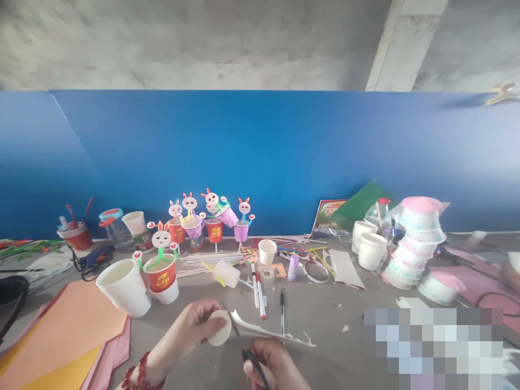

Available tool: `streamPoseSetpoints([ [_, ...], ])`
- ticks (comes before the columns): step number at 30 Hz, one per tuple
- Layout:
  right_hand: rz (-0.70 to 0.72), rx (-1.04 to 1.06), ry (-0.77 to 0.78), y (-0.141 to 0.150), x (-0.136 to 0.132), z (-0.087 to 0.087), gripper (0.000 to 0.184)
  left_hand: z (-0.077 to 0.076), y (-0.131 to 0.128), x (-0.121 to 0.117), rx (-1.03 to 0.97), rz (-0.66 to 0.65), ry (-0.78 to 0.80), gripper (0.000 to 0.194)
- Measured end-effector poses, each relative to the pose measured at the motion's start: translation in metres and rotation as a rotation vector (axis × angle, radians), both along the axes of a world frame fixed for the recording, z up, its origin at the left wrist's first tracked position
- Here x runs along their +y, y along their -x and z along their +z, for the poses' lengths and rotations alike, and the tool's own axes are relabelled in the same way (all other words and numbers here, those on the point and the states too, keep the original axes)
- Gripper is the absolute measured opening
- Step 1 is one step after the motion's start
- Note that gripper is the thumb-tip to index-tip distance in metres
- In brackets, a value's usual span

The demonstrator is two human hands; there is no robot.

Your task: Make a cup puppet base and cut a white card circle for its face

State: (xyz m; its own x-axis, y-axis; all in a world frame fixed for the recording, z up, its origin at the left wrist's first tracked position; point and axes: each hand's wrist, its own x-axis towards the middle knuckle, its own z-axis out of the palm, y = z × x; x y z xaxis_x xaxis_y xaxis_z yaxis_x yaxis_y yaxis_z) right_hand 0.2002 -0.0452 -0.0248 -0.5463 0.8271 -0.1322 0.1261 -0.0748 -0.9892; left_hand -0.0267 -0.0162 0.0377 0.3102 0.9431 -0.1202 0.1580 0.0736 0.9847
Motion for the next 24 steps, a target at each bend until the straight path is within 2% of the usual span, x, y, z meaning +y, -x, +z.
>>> streamPoseSetpoints([
  [6,0.007,-0.014,0.005,-0.001,0.004,-0.015,0.065,0.000,0.001,0.001,-0.012,0.013,0.009,0.041],
  [14,0.018,-0.030,-0.005,-0.001,-0.006,0.008,0.064,-0.002,0.000,0.000,-0.024,0.020,0.003,0.042],
  [24,0.025,0.005,-0.011,-0.001,-0.007,0.011,0.062,-0.003,0.001,0.000,-0.026,0.034,0.004,0.037],
])
